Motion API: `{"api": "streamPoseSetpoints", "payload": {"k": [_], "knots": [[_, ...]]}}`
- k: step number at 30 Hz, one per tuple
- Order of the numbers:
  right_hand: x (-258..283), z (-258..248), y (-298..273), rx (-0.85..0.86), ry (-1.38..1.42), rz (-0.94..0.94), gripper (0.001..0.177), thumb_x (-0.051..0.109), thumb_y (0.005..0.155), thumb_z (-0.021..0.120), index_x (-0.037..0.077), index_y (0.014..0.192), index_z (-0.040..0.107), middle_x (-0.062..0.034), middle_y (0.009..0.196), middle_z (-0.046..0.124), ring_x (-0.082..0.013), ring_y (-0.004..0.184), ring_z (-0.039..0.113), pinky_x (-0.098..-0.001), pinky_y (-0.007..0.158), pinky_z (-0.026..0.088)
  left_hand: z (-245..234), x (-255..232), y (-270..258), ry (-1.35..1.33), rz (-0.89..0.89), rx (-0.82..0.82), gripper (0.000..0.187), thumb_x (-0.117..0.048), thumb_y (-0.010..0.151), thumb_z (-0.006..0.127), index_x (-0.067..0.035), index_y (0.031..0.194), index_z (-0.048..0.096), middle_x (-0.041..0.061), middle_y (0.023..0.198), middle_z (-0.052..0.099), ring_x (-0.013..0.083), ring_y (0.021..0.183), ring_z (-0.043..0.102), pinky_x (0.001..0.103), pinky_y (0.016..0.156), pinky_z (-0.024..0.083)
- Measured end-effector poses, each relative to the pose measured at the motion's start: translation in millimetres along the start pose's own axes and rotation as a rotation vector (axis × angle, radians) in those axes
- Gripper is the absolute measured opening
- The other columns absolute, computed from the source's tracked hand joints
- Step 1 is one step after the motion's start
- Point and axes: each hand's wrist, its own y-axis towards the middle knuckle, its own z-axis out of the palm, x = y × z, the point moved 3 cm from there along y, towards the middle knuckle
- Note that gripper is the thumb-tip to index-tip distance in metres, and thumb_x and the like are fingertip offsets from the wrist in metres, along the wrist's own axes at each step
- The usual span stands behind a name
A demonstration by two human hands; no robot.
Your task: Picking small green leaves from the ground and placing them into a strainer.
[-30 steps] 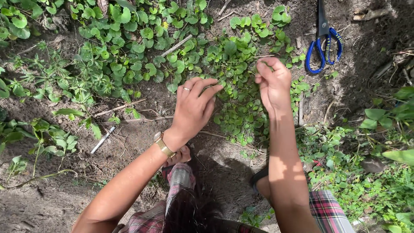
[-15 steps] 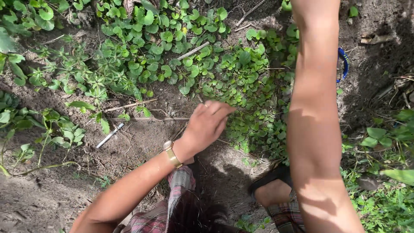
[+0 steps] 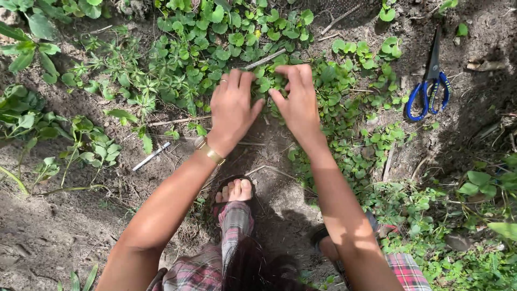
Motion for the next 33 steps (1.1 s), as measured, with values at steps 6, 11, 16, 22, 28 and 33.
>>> {"api": "streamPoseSetpoints", "payload": {"k": [6,11,16,22,28,33], "knots": [[-18,20,-2,-0.042,-0.102,-0.054,0.027,0.004,0.092,0.077,0.003,0.115,0.062,-0.0124,0.109,0.058,-0.0258,0.083,0.065,-0.0374,0.072,0.055,25,12,-1,0.022,0.054,-0.042,0.030,-0.014,0.085,0.078,-0.008,0.109,0.061,0.012,0.106,0.059,0.0337,0.099,0.063,0.046,0.080,0.052],[-20,23,-4,-0.056,-0.047,-0.088,0.017,0.004,0.094,0.075,0.002,0.109,0.067,-0.0107,0.099,0.065,-0.0227,0.080,0.066,-0.0349,0.068,0.054,2,22,-4,-0.148,0.021,-0.067,0.019,-0.007,0.092,0.074,-0.006,0.107,0.063,0.012,0.104,0.063,0.0322,0.093,0.066,0.043,0.079,0.055],[-23,16,-32,0.068,0.220,0.147,0.005,0.004,0.098,0.072,0.002,0.102,0.071,-0.0063,0.088,0.070,-0.0126,0.069,0.064,-0.0276,0.061,0.052,-16,32,-9,-0.279,-0.083,-0.055,0.018,-0.002,0.093,0.072,-0.004,0.109,0.064,0.012,0.104,0.065,0.0279,0.085,0.068,0.039,0.075,0.056],[-23,15,-45,0.074,0.603,0.292,0.009,0.001,0.101,0.066,0.002,0.109,0.069,-0.0025,0.094,0.070,-0.0068,0.078,0.066,-0.0214,0.068,0.056,-21,35,-19,-0.359,-0.112,-0.079,0.023,0.002,0.092,0.069,-0.005,0.114,0.064,0.011,0.107,0.065,0.0231,0.084,0.070,0.034,0.073,0.058],[-2,43,-26,0.035,0.223,0.203,0.036,-0.006,0.093,0.066,0.003,0.127,0.060,-0.0077,0.107,0.063,-0.0110,0.080,0.065,-0.0243,0.064,0.056,-15,17,-34,-0.069,-0.020,0.017,0.029,-0.010,0.083,0.076,-0.009,0.108,0.061,0.010,0.098,0.063,0.0293,0.087,0.068,0.040,0.073,0.055],[1,53,-16,0.015,0.160,0.008,0.039,-0.007,0.087,0.072,0.006,0.123,0.065,-0.0110,0.111,0.057,-0.0177,0.083,0.064,-0.0296,0.068,0.054,11,24,-43,0.102,0.021,0.006,0.034,-0.021,0.082,0.076,-0.010,0.108,0.058,0.010,0.095,0.061,0.0301,0.086,0.067,0.041,0.070,0.054]]}}
